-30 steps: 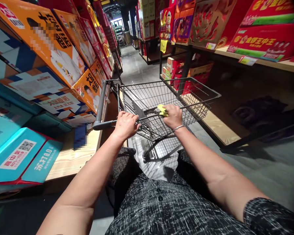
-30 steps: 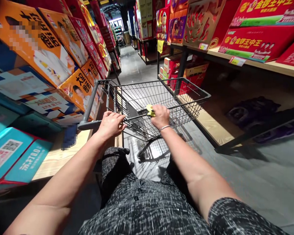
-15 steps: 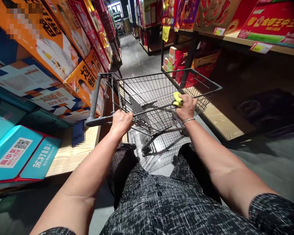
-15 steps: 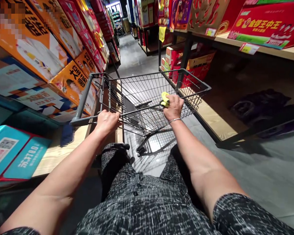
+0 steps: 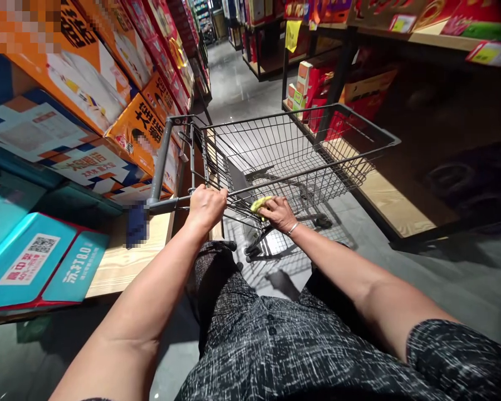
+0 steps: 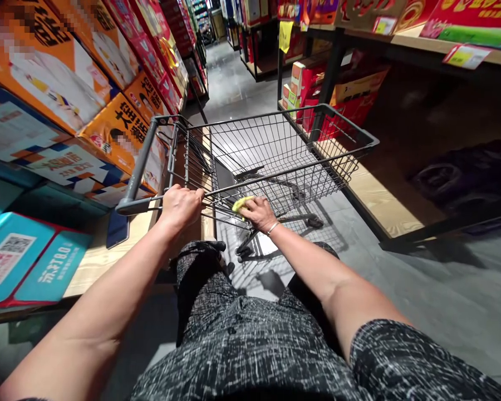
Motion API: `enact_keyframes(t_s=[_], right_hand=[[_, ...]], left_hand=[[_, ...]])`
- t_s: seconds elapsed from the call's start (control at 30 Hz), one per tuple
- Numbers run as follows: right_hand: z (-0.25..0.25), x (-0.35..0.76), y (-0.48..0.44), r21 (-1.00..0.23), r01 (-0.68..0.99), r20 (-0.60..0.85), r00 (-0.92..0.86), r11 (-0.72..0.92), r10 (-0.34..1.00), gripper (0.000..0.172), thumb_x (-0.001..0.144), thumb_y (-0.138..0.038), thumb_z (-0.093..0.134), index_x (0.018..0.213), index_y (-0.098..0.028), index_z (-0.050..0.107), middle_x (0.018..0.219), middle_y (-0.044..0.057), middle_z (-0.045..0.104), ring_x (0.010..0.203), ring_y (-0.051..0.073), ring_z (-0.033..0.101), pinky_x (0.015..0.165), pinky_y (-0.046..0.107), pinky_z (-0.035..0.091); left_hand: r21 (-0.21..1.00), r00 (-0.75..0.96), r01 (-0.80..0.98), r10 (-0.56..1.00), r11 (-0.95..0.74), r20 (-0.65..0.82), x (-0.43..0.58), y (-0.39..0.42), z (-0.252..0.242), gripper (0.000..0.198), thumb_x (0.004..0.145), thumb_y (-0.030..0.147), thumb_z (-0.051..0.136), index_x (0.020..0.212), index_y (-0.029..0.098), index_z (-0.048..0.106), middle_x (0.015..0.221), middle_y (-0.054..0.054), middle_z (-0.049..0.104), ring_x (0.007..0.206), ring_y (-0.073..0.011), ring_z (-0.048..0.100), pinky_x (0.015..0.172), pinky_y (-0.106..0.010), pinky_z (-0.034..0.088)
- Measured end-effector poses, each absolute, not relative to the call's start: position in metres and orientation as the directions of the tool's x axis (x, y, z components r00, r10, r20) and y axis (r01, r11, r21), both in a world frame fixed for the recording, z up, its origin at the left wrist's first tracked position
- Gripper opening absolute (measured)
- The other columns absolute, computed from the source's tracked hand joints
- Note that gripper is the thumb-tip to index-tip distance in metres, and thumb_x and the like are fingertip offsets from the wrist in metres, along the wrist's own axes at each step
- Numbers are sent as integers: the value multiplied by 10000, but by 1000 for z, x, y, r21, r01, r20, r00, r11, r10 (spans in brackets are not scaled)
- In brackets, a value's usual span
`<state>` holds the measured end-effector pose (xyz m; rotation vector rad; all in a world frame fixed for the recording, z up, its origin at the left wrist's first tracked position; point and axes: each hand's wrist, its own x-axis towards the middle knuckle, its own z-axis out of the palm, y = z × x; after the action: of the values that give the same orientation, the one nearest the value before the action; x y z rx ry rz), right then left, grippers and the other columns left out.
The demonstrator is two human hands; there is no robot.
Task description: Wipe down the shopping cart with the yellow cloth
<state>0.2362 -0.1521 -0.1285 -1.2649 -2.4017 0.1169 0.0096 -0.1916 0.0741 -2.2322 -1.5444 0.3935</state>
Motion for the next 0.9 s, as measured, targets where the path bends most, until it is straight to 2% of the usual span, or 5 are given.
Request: enact_keyframes(t_s=[0.1, 0.27, 0.43, 0.63, 0.9], right_hand=[[-168, 260, -164, -238, 857, 86, -450, 457, 889, 260, 936, -234, 585, 1085, -345, 767, 1215, 54, 672, 1101, 242, 484, 917, 388, 385], [-197, 278, -176, -222, 944, -7, -253, 245, 967, 247, 838, -114, 588, 952, -236, 770, 1075, 101, 667, 958, 232, 497, 778, 344, 387], [-160, 278, -161, -249, 925, 124, -262, 285, 957, 391, 812, -112, 583, 1140, -252, 741, 1179, 101, 639, 1056, 253, 493, 857, 350, 416], [-74, 302, -144, -338, 838, 695, -85, 429, 714, 313, 872, -222, 625, 1162, -296, 720, 1189, 64, 608, 1093, 259, 503, 969, 398, 446], [-121, 322, -143, -390, 808, 606, -136, 441, 784, 266, 836, -214, 577, 1021, -295, 750, 1126, 74, 651, 1093, 293, 520, 916, 446, 449]], left_hand=[[-479, 363, 818, 932, -318, 3, 10, -192, 73, 148, 900, 114, 541, 903, 152, 684, 767, -121, 754, 768, -273, 713, 744, -379, 402], [-485, 385, 817, 921, -311, 58, 11, -192, 71, 144, 890, 104, 541, 853, 169, 664, 702, -97, 731, 695, -254, 676, 738, -377, 404], [-471, 401, 822, 913, -321, 78, 9, -190, 67, 144, 873, 113, 530, 844, 182, 653, 711, -91, 728, 707, -256, 665, 769, -388, 404], [-463, 413, 819, 908, -340, 64, 9, -189, 67, 156, 860, 115, 509, 845, 181, 649, 722, -98, 724, 694, -260, 651, 763, -395, 394], [-411, 402, 844, 914, -343, 62, 8, -190, 69, 127, 875, 132, 532, 829, 197, 631, 753, -114, 731, 738, -274, 654, 804, -405, 391]])
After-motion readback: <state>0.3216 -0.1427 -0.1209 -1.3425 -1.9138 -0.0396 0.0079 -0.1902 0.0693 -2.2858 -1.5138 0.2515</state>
